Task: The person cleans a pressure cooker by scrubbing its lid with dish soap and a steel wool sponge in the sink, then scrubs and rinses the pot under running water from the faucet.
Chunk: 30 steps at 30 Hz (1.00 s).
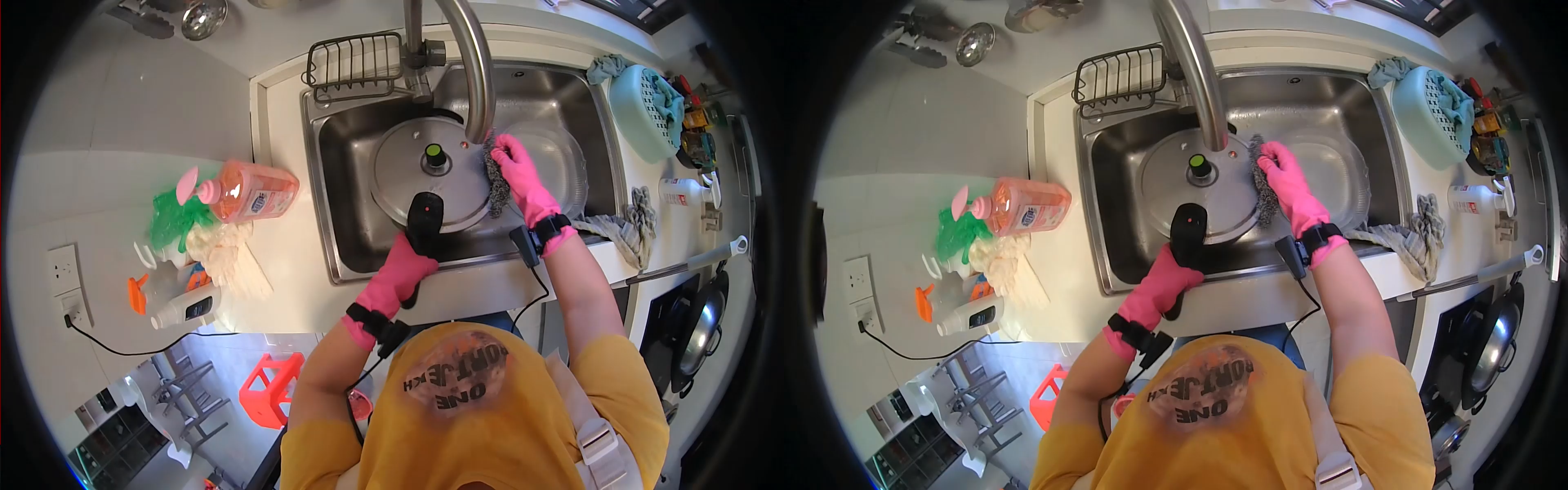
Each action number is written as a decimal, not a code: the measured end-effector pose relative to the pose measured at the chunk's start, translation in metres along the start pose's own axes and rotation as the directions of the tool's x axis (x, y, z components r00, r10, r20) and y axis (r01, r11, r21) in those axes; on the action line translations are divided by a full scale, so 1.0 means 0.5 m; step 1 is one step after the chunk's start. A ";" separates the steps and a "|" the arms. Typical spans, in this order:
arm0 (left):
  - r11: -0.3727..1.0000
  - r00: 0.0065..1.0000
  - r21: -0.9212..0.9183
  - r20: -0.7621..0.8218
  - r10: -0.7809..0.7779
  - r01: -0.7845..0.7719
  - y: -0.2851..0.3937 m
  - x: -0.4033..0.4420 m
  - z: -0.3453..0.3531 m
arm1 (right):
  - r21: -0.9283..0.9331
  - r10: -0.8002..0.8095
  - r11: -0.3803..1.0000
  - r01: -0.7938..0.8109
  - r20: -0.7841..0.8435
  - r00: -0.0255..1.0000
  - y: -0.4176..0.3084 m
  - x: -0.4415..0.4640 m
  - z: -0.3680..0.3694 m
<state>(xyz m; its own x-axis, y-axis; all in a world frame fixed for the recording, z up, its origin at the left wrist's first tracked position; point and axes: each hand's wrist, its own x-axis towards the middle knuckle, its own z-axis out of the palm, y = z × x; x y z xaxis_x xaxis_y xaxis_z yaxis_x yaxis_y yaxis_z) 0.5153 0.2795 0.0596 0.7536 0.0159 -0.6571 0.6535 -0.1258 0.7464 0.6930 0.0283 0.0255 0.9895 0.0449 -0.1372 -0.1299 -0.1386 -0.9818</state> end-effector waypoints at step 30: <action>0.668 0.953 -0.686 0.133 -0.273 0.287 0.054 -0.094 0.021 | -0.361 -0.139 0.816 0.452 0.637 0.758 -0.291 0.149 0.148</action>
<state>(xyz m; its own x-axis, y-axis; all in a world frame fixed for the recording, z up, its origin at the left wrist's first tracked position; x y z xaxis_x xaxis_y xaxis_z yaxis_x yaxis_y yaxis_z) 0.4969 0.2650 0.1098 0.5302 -0.0825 -0.8439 0.7017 0.6014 0.3820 0.7809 0.1248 0.1486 0.7279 0.6838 -0.0517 0.3643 -0.4495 -0.8156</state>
